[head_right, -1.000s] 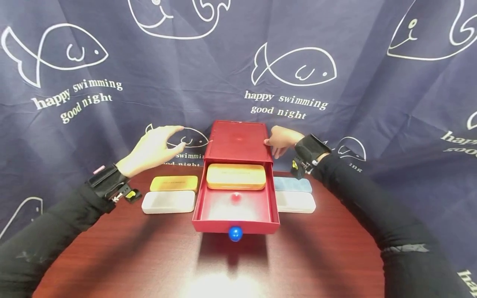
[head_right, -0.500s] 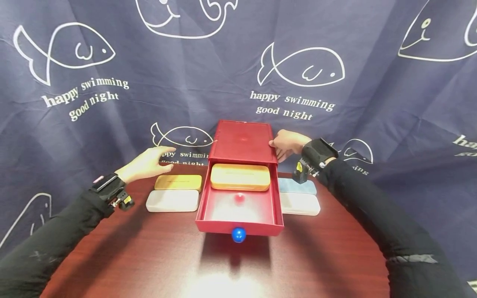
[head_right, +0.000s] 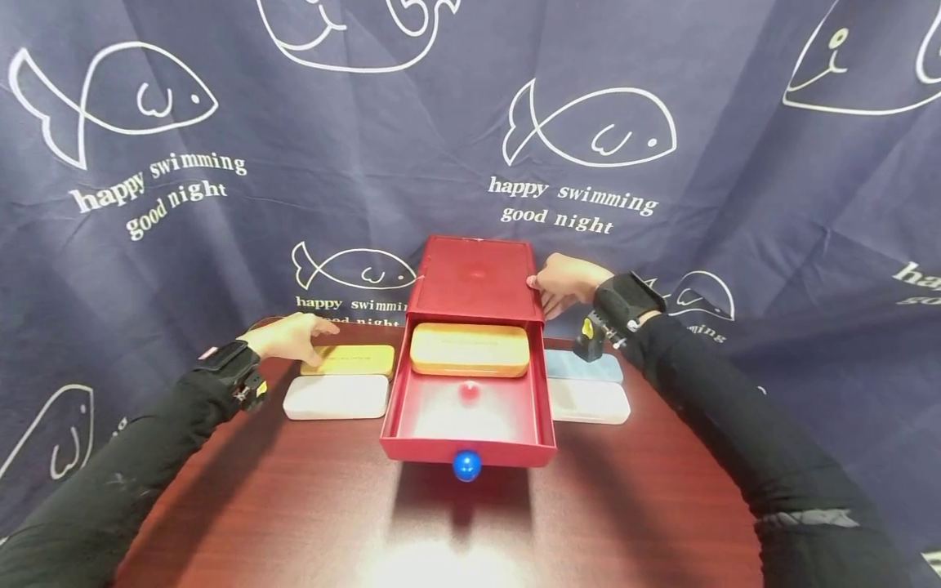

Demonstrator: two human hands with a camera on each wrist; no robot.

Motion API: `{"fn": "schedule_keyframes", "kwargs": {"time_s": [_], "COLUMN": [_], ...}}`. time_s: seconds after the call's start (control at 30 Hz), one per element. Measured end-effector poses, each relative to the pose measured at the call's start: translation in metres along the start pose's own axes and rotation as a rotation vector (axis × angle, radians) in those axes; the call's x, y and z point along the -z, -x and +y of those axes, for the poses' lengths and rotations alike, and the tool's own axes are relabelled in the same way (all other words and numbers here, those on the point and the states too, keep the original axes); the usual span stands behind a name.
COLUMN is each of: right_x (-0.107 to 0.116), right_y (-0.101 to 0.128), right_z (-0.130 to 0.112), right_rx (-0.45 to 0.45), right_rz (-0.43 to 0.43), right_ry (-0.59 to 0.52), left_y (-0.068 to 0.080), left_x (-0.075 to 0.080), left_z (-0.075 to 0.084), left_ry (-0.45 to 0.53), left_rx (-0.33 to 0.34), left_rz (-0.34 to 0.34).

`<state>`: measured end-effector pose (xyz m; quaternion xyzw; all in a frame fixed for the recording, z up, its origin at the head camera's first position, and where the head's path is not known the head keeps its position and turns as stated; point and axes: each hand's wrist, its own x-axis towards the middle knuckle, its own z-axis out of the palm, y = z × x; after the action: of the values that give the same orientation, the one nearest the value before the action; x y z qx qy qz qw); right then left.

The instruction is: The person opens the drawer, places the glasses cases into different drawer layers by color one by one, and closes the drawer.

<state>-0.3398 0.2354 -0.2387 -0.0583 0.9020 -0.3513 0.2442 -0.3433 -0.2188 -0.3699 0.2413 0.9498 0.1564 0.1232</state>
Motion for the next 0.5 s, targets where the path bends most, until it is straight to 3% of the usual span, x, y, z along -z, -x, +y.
{"fn": "schedule_keyframes", "kwargs": {"time_s": [0.23, 0.5], "right_x": [0.002, 0.004], "right_y": [-0.001, -0.004], "right_z": [-0.002, -0.002], "right_rx": [-0.016, -0.061], "right_rz": [0.008, -0.002], "right_ry": [0.002, -0.001], "left_y": [-0.015, -0.019], "left_x": [-0.007, -0.008], "left_z": [-0.006, -0.006], "left_ry": [-0.059, -0.066], "left_rx": [0.036, 0.019], "left_rz": [-0.118, -0.160]}}
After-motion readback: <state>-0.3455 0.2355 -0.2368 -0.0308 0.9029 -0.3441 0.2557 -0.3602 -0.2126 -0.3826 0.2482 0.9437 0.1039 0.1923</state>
